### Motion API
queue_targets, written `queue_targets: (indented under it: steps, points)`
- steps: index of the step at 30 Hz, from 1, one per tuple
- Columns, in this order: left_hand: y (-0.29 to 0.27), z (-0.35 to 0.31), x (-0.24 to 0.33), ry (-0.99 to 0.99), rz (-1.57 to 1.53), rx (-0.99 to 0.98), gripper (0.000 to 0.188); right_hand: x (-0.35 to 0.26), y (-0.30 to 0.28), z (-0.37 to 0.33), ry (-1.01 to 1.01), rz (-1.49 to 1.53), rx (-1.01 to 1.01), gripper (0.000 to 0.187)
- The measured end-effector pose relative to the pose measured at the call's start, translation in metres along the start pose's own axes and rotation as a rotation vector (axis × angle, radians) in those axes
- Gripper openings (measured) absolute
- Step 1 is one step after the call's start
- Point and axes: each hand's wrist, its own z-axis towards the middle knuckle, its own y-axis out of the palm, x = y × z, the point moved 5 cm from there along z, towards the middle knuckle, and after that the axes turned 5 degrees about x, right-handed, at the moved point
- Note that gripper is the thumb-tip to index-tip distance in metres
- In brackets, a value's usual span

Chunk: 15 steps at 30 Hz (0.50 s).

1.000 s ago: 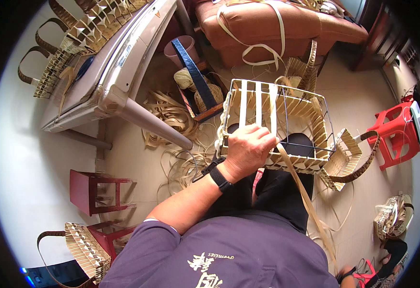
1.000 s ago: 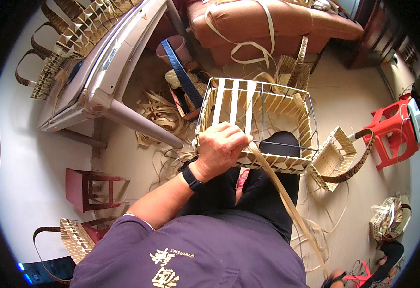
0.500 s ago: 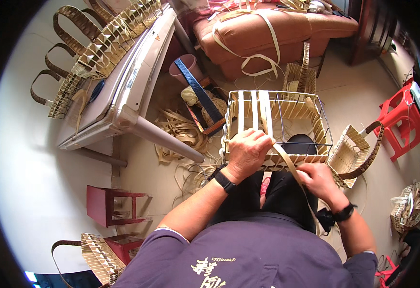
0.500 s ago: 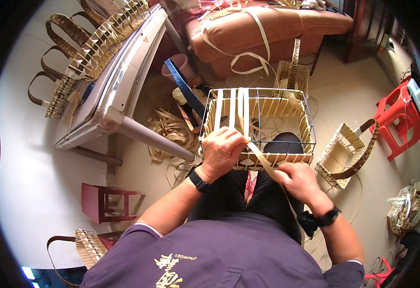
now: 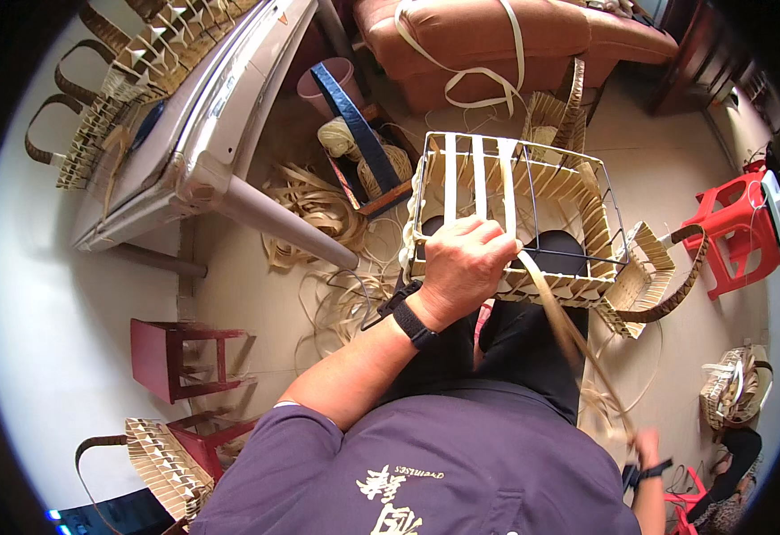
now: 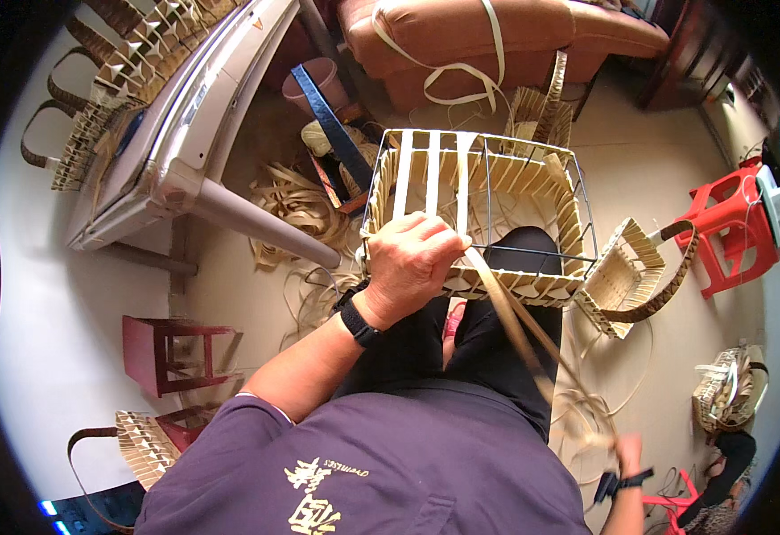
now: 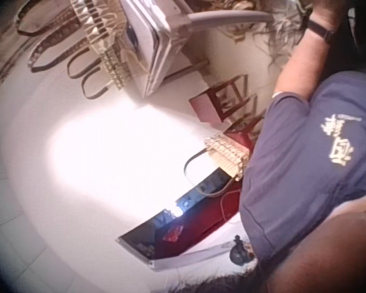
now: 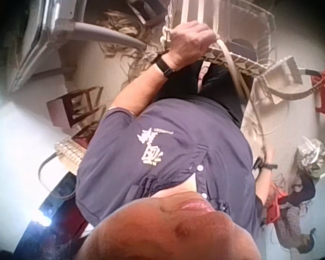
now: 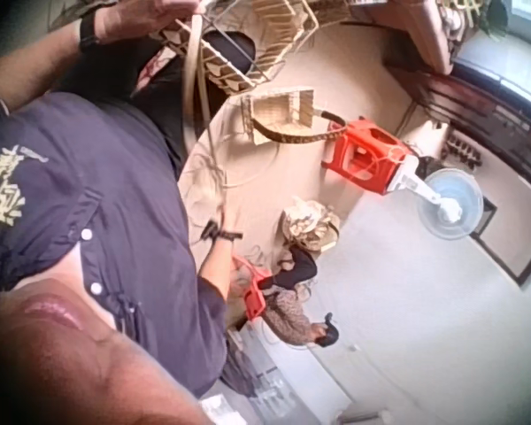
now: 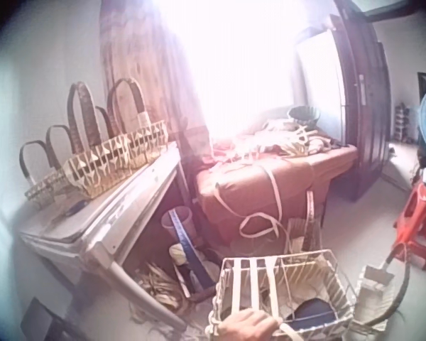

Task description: The person weaves a basket by threading long strips of bamboo through a wire frame, pulling them tight and folding them over the edges.

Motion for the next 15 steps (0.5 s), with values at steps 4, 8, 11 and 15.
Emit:
queue_targets:
  steps: [4,8,11,15]
  points:
    - [0.009,0.002,0.019,0.077,0.103,-0.079,0.002,0.047,0.08,-0.1,-0.242,-0.804,-0.148,0.061]
    - [-0.004,0.0,-0.011,-0.059,-0.05,0.017,0.007,0.104,0.01,-0.103,-0.053,-0.811,-0.351,0.052]
    - [0.006,0.005,0.013,0.009,0.054,-0.073,0.007,-0.178,-0.043,0.002,-0.476,-0.029,0.237,0.025]
    - [0.009,0.005,0.006,0.023,0.059,-0.073,0.011,-0.492,-0.225,-0.122,-1.024,0.611,0.132,0.032]
